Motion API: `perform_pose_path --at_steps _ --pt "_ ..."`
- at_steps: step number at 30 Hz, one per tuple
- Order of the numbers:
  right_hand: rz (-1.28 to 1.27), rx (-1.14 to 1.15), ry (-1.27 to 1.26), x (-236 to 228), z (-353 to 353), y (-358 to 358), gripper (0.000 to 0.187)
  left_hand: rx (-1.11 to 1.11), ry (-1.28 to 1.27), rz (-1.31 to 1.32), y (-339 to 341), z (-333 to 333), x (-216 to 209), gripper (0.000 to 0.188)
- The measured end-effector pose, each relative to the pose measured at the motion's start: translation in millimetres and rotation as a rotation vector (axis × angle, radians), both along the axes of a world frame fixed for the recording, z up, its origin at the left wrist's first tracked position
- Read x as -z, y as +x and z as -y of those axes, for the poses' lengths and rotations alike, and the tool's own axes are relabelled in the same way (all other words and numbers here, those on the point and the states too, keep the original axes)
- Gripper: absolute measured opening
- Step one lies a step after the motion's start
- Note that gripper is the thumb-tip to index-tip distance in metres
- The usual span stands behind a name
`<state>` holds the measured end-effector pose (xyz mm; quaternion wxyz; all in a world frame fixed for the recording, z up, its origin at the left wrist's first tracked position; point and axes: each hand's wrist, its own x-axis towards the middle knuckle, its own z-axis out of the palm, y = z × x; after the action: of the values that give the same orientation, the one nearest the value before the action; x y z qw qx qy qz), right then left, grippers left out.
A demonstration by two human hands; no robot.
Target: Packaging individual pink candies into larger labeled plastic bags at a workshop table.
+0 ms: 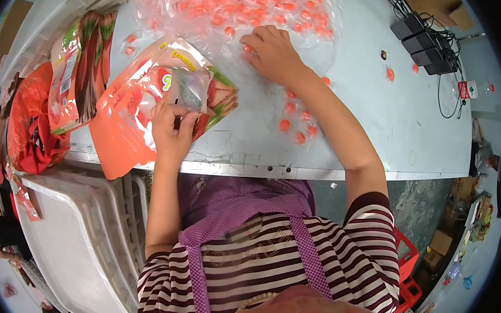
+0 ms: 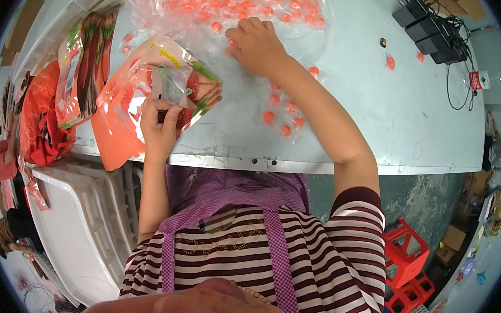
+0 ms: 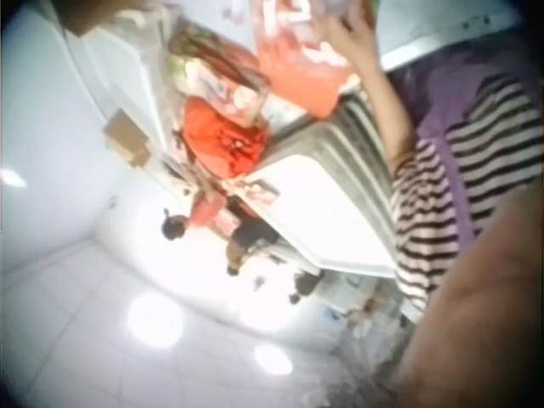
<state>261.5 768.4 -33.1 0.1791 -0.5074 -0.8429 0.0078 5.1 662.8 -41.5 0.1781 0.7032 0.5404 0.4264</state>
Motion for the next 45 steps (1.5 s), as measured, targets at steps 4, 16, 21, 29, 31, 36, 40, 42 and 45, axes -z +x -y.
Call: perform_pose_path --at_steps 4,16,21,29,31,36,40,42,45 --pt "-0.025 -0.003 -0.041 0.5 7.7 11.2 0.023 0.007 0.082 -0.040 1.9 -0.9 -1.7 0.017" --pt "-0.032 0.114 -0.205 -25.4 71.1 68.4 0.017 0.040 0.111 -0.022 3.0 -1.0 -6.8 0.017" --pt "-0.068 0.046 -0.181 -30.1 81.4 71.4 0.016 0.045 0.077 -0.010 2.0 -0.4 -5.2 0.017" --pt "-0.218 0.227 0.058 -8.6 7.2 97.0 0.032 0.040 0.093 -0.023 4.3 -2.7 -4.9 0.017" --pt "-0.144 0.288 0.041 -6.4 -8.6 84.7 0.033 0.031 0.068 -0.011 2.9 -1.2 -4.0 0.017" --pt "0.093 0.448 0.050 -1.1 -20.1 67.7 0.035 0.026 0.083 -0.013 4.6 -0.2 -5.7 0.017" --pt "0.096 0.340 0.039 -5.0 1.8 72.7 0.027 0.028 0.102 -0.040 2.8 -1.2 -3.9 0.017" --pt "0.079 0.288 0.013 -15.1 21.3 79.6 0.025 0.030 0.093 -0.017 4.4 0.6 -7.9 0.018" --pt "-0.041 0.220 -0.218 -31.3 48.0 90.1 0.015 0.033 0.090 -0.028 3.3 0.4 -8.9 0.018"
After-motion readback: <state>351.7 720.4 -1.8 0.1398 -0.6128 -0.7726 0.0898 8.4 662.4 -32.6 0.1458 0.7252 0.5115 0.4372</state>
